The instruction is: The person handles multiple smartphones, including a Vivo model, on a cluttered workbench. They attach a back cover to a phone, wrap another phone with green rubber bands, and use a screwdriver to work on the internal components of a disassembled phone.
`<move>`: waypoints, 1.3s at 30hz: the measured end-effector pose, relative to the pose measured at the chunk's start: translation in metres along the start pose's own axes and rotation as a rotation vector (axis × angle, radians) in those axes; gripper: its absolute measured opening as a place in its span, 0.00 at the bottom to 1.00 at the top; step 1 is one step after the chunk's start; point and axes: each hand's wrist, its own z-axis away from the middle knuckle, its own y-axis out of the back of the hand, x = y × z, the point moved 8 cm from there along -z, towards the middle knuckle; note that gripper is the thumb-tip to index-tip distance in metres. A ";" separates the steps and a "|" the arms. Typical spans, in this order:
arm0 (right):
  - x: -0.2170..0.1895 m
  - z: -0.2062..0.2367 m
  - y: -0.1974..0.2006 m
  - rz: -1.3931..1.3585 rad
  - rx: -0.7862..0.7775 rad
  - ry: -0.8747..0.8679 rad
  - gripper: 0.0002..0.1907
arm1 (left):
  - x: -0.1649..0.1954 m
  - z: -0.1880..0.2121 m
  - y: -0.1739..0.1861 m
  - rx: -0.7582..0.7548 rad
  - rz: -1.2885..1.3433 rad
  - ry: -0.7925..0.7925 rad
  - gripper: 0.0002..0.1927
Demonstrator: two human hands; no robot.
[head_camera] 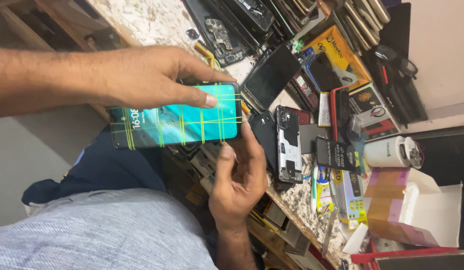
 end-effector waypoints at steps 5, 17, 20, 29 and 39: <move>-0.018 -0.005 -0.001 0.303 -0.010 0.157 0.20 | 0.002 0.001 -0.002 -0.001 -0.055 0.019 0.32; -0.018 -0.004 -0.005 0.398 0.036 0.193 0.21 | 0.011 0.015 0.011 0.115 -0.154 0.177 0.25; -0.017 -0.005 -0.006 0.389 0.036 0.197 0.21 | 0.016 0.018 0.013 0.160 -0.101 0.045 0.20; -0.019 0.000 -0.011 0.449 0.033 0.248 0.20 | 0.009 0.024 0.020 0.184 0.047 -0.070 0.19; -0.015 0.002 -0.014 0.425 0.019 0.267 0.20 | 0.009 0.024 0.024 0.183 -0.063 -0.079 0.20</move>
